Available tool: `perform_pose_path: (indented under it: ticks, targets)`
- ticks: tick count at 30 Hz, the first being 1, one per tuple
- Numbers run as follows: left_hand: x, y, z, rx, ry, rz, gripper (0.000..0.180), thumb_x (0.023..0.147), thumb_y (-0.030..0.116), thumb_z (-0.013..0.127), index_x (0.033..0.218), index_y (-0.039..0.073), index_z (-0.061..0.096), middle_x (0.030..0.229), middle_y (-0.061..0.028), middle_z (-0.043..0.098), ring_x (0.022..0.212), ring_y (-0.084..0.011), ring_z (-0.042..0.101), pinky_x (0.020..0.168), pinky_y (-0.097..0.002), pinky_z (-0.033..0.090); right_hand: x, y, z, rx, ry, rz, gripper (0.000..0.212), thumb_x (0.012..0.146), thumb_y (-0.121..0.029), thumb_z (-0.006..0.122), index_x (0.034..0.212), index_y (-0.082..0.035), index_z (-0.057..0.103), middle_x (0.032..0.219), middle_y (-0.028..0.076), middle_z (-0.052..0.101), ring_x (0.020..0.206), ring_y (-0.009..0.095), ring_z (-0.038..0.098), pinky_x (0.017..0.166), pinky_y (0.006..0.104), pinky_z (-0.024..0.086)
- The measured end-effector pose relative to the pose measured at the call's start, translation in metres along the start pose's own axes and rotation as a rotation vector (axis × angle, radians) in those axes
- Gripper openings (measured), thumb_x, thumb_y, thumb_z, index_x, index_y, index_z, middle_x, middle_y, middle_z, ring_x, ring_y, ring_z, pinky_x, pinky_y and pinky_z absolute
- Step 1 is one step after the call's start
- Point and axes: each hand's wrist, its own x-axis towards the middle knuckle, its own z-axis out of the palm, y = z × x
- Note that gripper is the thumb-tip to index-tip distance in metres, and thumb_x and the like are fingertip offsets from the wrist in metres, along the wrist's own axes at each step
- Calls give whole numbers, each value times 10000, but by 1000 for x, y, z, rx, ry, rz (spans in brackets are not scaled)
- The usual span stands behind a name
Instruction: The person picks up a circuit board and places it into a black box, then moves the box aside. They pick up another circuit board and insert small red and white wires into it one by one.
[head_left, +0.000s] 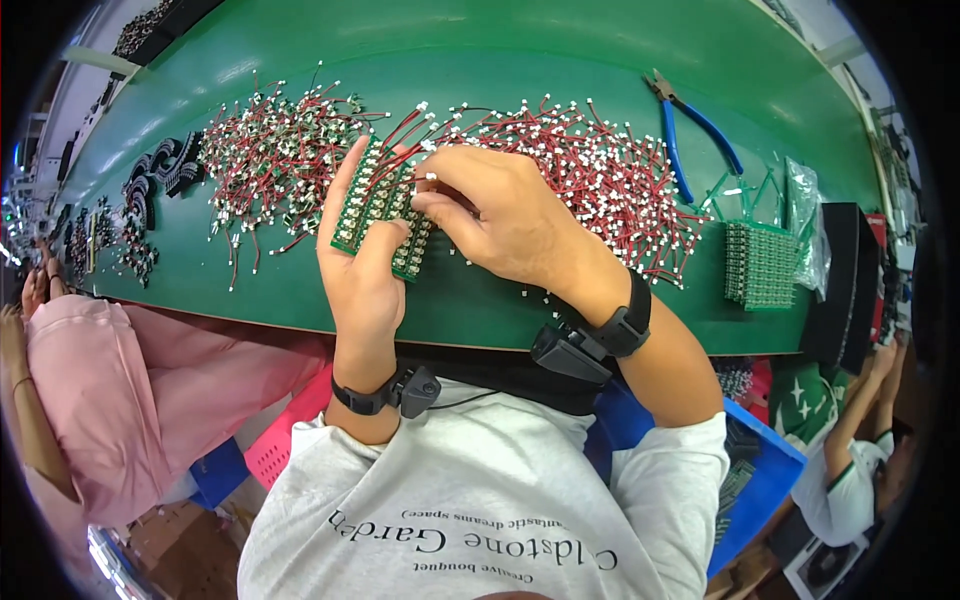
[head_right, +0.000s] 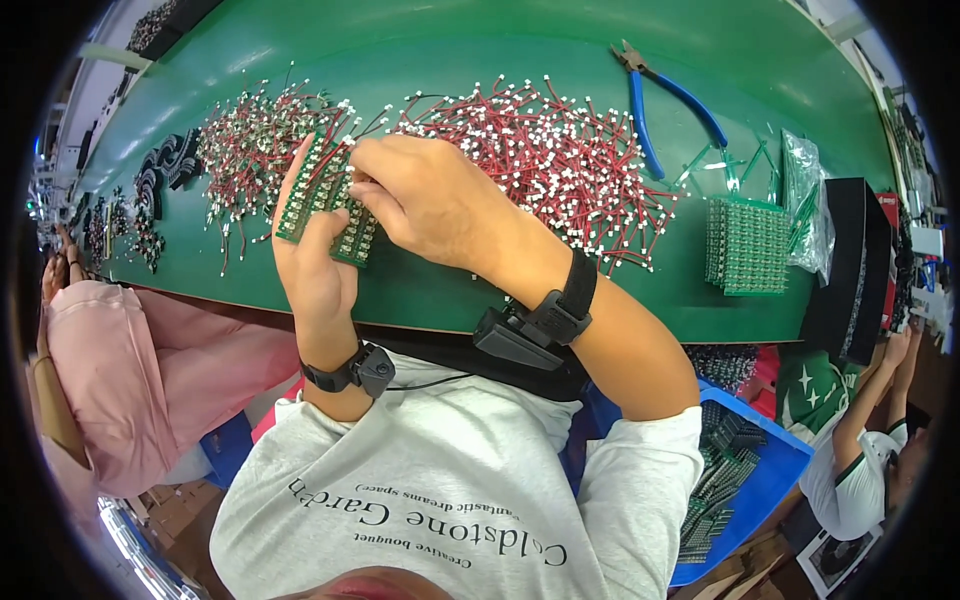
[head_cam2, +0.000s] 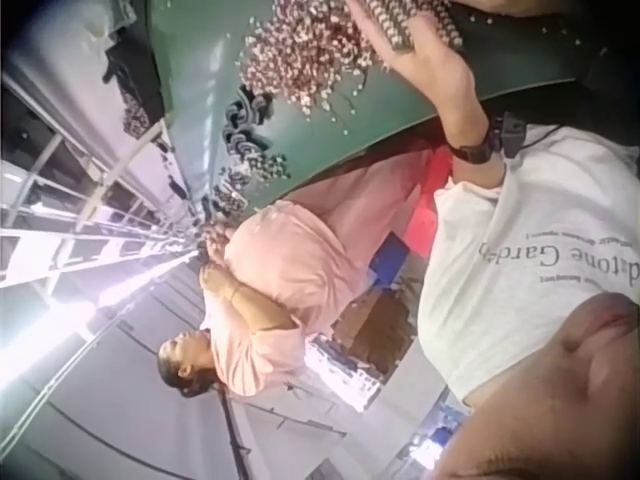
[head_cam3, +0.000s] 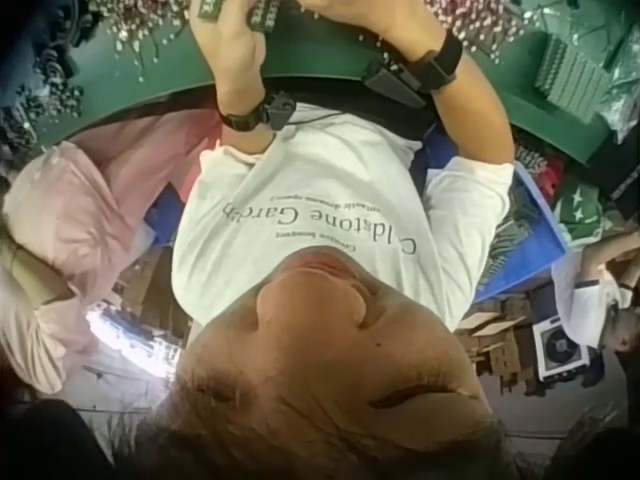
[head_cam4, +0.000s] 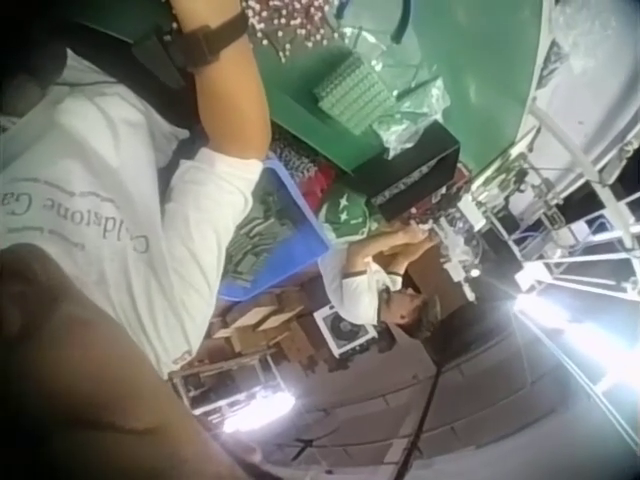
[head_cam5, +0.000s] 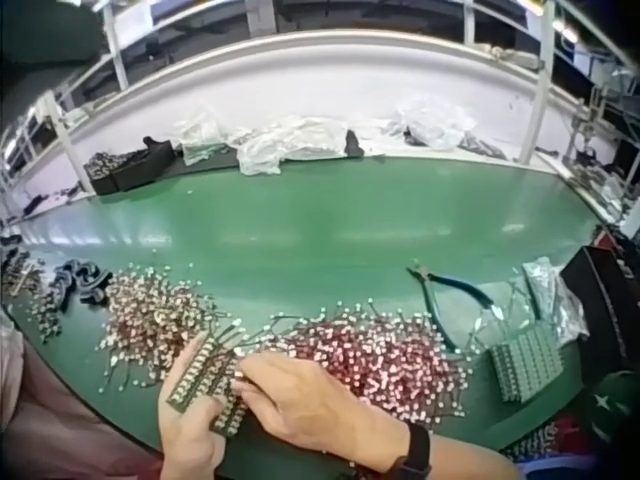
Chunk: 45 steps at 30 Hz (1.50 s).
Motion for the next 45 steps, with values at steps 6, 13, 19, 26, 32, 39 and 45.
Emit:
perform_pose_path:
  ticks: [6,13,19,26,32,39,45]
  targets:
    - [-4,2,5,39,3,-7,697,755,-152,459,1441,-33,440,1175,-102,634,937,-86,608,778,-206,485,-1,5,7,-17,81,-20,81,829,-14,638,903,10,616,795,154,620,721,340,619,647,395,507]
    - [-8,0,10,165,-34,-4,682,760,-138,456,1435,-35,449,1145,-88,633,871,-68,588,742,-195,476,-3,5,7,-90,119,7,105,776,-23,652,868,9,612,770,142,610,679,320,615,612,388,508]
    - [-8,-2,20,76,0,-15,663,773,-137,460,1430,-45,451,1092,-69,641,838,-57,584,718,-188,474,-3,6,6,-118,143,-14,104,770,-38,658,851,3,608,754,128,605,655,294,615,596,379,511]
    - [-11,-5,15,167,-40,38,631,807,-151,467,1431,-62,444,1152,-114,646,925,-92,617,800,-222,506,-6,0,7,-245,134,-11,122,746,-29,665,855,4,623,752,132,612,654,303,629,578,375,523]
    - [-12,-2,14,242,-48,66,601,815,-143,460,1410,-60,479,1138,-94,646,885,-74,597,759,-201,488,-5,-3,6,-233,131,-48,146,763,-25,678,900,11,643,788,136,635,666,311,640,586,376,534]
    - [-13,0,11,366,-21,78,610,813,-138,443,1413,-39,489,1083,-50,645,814,-40,547,689,-173,444,-6,-5,7,-358,83,-24,90,816,-25,668,902,1,653,825,130,657,691,321,657,587,382,548]
    - [-14,-2,8,491,-80,111,602,815,-127,437,1407,-34,499,1081,-38,646,811,-33,542,692,-168,436,-6,-8,11,-367,131,29,78,808,-13,664,884,-3,658,840,133,663,700,323,660,589,390,552]
